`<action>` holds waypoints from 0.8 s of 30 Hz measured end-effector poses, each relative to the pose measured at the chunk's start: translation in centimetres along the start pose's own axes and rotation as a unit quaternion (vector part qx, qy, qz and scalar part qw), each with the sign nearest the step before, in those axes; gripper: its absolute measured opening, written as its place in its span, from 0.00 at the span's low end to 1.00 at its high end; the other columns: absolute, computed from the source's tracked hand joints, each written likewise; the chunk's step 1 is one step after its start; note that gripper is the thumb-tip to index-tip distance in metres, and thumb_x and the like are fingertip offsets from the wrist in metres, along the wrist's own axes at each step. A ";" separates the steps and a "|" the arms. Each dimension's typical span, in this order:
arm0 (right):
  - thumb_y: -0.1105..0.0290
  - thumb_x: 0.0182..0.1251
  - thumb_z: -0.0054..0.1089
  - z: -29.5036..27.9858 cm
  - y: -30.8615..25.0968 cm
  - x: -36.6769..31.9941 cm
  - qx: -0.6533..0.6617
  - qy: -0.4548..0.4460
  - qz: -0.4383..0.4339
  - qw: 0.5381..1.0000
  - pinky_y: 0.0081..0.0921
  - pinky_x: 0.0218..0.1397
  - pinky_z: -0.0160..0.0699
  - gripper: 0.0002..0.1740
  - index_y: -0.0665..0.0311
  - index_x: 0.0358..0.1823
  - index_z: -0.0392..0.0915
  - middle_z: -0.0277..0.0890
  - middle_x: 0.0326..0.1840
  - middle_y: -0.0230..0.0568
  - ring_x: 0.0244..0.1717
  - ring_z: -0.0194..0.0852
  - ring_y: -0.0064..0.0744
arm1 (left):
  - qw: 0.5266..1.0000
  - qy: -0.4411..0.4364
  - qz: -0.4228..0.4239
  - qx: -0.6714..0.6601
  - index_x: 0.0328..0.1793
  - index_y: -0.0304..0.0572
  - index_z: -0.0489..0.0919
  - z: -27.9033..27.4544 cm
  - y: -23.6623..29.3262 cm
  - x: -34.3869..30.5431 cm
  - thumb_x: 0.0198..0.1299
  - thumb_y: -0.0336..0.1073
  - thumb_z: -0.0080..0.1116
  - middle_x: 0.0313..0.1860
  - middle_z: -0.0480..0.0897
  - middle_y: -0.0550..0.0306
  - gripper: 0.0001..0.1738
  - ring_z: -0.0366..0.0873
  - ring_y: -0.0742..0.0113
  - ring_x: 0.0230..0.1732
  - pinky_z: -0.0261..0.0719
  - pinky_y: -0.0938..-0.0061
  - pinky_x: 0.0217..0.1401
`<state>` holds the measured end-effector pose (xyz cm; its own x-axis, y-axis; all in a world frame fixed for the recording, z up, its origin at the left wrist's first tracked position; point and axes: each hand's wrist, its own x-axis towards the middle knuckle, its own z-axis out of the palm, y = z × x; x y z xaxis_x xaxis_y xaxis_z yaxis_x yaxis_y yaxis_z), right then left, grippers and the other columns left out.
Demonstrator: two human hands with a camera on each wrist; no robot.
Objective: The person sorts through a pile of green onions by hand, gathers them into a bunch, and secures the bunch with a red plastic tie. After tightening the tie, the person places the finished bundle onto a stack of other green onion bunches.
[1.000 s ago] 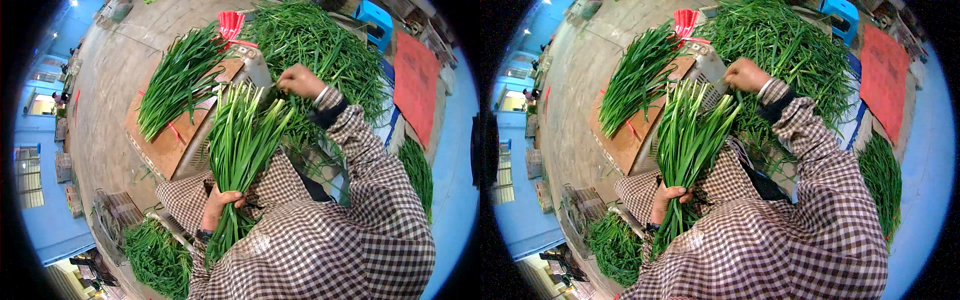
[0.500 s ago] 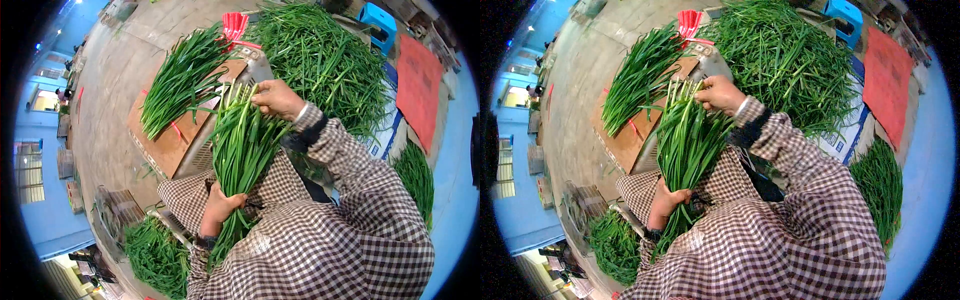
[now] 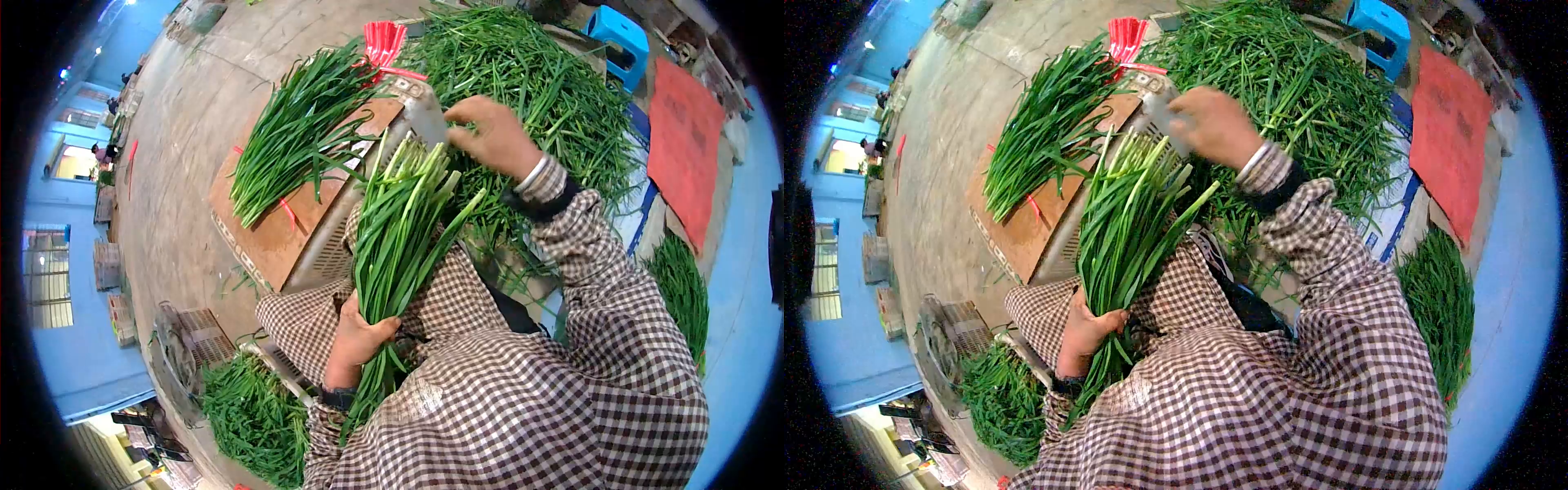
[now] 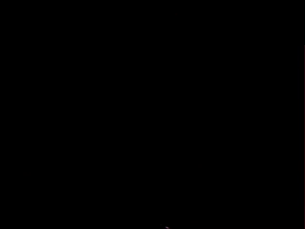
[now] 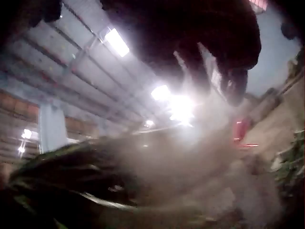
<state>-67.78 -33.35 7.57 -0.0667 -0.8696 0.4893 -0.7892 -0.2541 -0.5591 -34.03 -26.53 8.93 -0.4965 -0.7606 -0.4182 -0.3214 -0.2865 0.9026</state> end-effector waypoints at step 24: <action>0.59 0.50 0.64 5.8 -1.0 -4.2 0.185 -0.208 0.193 0.941 0.34 0.23 0.64 0.21 0.73 0.19 0.70 0.68 0.15 0.47 0.17 0.65 0.34 | 0.903 0.133 0.155 0.378 0.73 0.49 0.50 -0.2 0.4 2.0 0.40 0.18 0.54 0.50 0.78 0.42 0.50 0.79 0.52 0.48 0.77 0.67 0.50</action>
<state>-63.19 -31.96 2.18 0.0001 -0.9982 -0.0599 -0.4831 0.0524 -0.8740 -35.02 -28.27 8.48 -0.4789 -0.8775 -0.0272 -0.7082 0.3678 0.6026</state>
